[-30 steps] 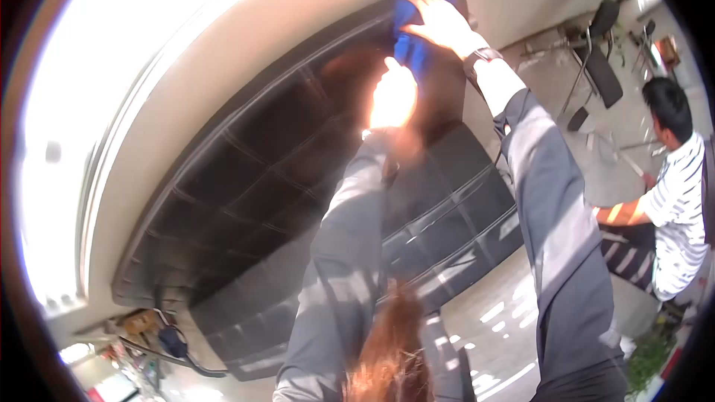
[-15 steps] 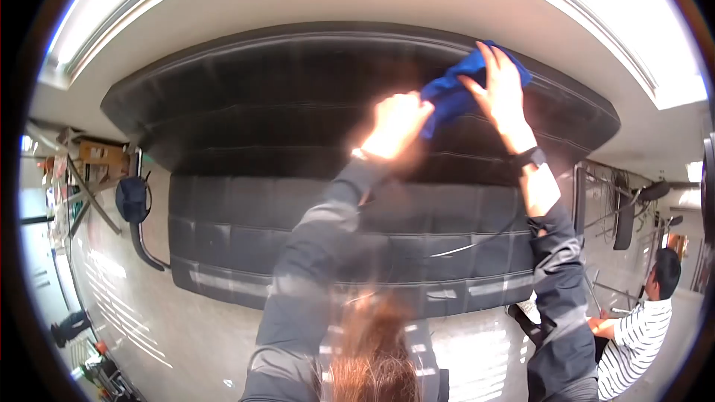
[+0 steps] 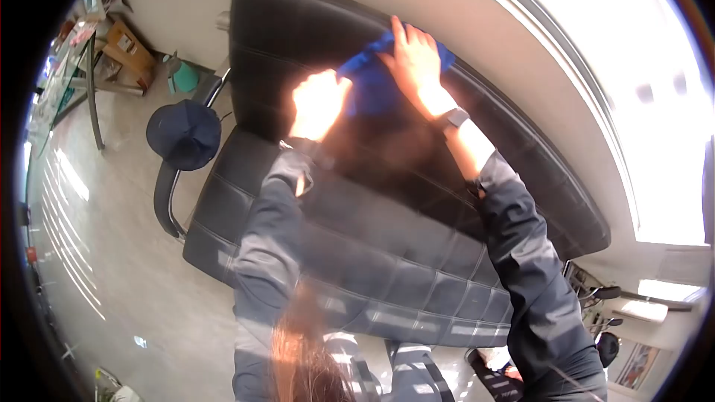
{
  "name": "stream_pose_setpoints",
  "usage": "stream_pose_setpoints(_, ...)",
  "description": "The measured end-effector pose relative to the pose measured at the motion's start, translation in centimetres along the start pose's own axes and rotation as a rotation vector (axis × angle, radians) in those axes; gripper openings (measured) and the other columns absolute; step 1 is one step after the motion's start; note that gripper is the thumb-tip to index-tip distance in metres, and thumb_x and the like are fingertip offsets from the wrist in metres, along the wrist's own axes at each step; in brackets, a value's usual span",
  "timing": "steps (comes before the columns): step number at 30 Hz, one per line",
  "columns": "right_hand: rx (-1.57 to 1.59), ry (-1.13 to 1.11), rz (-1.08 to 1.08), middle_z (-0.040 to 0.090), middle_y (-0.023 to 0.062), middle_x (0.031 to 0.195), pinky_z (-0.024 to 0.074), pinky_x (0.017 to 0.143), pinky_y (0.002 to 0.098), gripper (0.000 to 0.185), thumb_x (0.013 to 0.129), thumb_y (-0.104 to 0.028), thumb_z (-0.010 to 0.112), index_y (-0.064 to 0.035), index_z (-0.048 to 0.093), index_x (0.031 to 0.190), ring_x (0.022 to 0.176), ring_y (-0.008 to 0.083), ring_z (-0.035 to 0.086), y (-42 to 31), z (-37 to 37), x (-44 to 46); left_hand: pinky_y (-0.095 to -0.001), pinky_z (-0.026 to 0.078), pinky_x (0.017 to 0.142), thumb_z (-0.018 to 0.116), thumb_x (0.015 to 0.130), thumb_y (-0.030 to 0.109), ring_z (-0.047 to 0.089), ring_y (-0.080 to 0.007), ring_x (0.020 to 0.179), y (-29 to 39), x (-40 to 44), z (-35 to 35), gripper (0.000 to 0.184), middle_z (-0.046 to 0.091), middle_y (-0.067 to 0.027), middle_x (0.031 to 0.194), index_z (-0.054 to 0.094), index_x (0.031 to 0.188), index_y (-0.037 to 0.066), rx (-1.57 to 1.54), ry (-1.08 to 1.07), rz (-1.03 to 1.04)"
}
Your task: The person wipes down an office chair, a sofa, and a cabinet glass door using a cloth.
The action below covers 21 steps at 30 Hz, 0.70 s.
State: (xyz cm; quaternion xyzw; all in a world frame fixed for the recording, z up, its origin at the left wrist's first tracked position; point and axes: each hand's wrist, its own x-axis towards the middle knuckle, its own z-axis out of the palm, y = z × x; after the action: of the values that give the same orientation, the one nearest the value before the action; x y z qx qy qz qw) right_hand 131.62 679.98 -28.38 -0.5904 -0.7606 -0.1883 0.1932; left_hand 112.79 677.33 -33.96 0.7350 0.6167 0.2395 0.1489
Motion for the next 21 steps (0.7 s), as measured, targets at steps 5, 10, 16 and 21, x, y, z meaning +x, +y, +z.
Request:
stream_pose_setpoints(5,0.005,0.093,-0.220,0.061,0.0156,0.110,0.0424,0.096,0.0418,0.078,0.070,-0.034,0.082,-0.0063,0.049,0.135,0.108,0.0310,0.057,-13.2,7.1,13.1,-0.0486,0.053,0.082,0.053,0.092,0.046,0.068,-0.0375,0.094,-13.4,5.9,-5.8,0.040,0.070,-0.0176,0.100,0.064,0.106,0.010,0.061,0.031,-0.215)
stream_pose_setpoints(10,0.089,-0.008,-0.198,0.057,0.0174,0.121,0.0416,0.099,0.0445,0.077,0.072,-0.024,0.080,-0.0078,0.045,0.138,0.114,0.0344,0.055,-20.0,11.3,19.6,-0.0506,0.051,0.086,0.050,0.094,0.044,0.065,-0.0400,0.100,-20.0,8.7,-7.9,0.041,0.069,-0.0197,0.103,0.061,0.111,0.009,0.078,0.053,-0.322)
stream_pose_setpoints(16,0.236,0.111,-0.416,0.053,0.0196,0.130,0.0419,0.101,0.0460,0.081,0.068,-0.014,0.081,-0.0053,0.044,0.140,0.117,0.0390,0.052,-19.5,11.0,18.5,-0.0499,0.053,0.084,0.051,0.094,0.031,0.066,-0.0375,0.100,-17.6,6.5,-3.3,0.038,0.067,-0.0187,0.106,0.050,0.127,0.012,0.017,0.085,-0.376)
stream_pose_setpoints(21,0.074,0.125,-0.828,0.047,0.0221,0.139,0.0381,0.107,0.0500,0.056,0.082,-0.013,0.067,-0.0075,0.051,0.134,0.126,0.0368,0.050,-16.4,10.8,15.5,-0.0459,0.054,0.081,0.058,0.089,0.015,0.059,-0.0330,0.106,-19.2,-7.2,3.3,0.049,0.058,-0.0152,0.112,0.043,0.137,0.012,-0.119,0.213,-0.020)
